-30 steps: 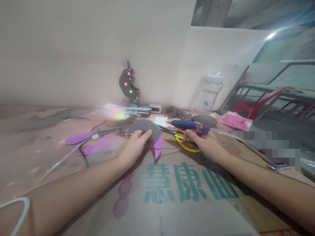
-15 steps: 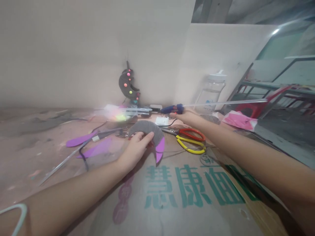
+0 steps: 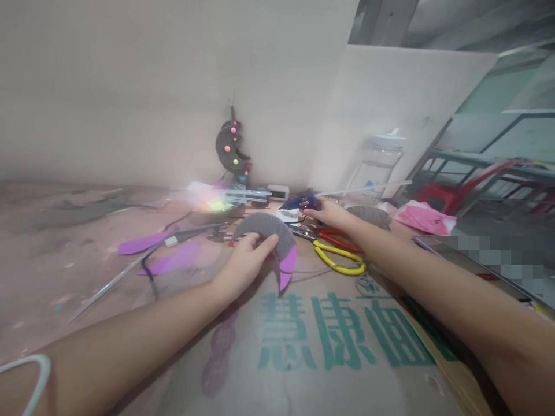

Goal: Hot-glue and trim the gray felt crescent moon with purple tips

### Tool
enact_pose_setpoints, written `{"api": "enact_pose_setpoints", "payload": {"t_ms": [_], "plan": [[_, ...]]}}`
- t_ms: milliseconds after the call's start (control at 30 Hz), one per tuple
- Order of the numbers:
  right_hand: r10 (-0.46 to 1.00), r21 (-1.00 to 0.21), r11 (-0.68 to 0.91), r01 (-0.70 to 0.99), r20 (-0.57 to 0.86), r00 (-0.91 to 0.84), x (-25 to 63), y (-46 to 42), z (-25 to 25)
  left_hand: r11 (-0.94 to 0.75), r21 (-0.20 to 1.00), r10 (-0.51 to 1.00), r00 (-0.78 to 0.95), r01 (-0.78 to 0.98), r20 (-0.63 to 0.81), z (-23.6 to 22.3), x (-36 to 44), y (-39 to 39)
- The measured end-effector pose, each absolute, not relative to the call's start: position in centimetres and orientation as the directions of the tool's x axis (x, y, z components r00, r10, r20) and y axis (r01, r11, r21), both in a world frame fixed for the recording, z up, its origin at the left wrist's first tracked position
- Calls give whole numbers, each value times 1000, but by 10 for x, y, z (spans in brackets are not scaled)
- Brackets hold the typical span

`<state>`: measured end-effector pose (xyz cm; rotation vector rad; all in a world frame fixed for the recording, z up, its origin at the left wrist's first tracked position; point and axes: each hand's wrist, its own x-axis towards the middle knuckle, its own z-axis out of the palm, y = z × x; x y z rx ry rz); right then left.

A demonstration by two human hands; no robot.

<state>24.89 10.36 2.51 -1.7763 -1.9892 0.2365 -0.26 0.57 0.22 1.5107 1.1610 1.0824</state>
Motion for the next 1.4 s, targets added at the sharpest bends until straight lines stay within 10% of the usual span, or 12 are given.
{"api": "enact_pose_setpoints", "payload": {"t_ms": [467,600,867,1400], "plan": [[852,23,322,946,429,-300,254,36,36,-154,972,974,190,177,120,-4,-4,8],[808,-228,503,834,467,-360,228,-9,36,-163,974,973,189,160,132,-6,-3,9],[951,-741,253,622,72,-300,191,-62,25,-182,958,975,170,222,146,4,-3,4],[921,-616,380,690,324,-217,205,-44,14,-264,863,945,293,430,144,9,-4,-2]]}}
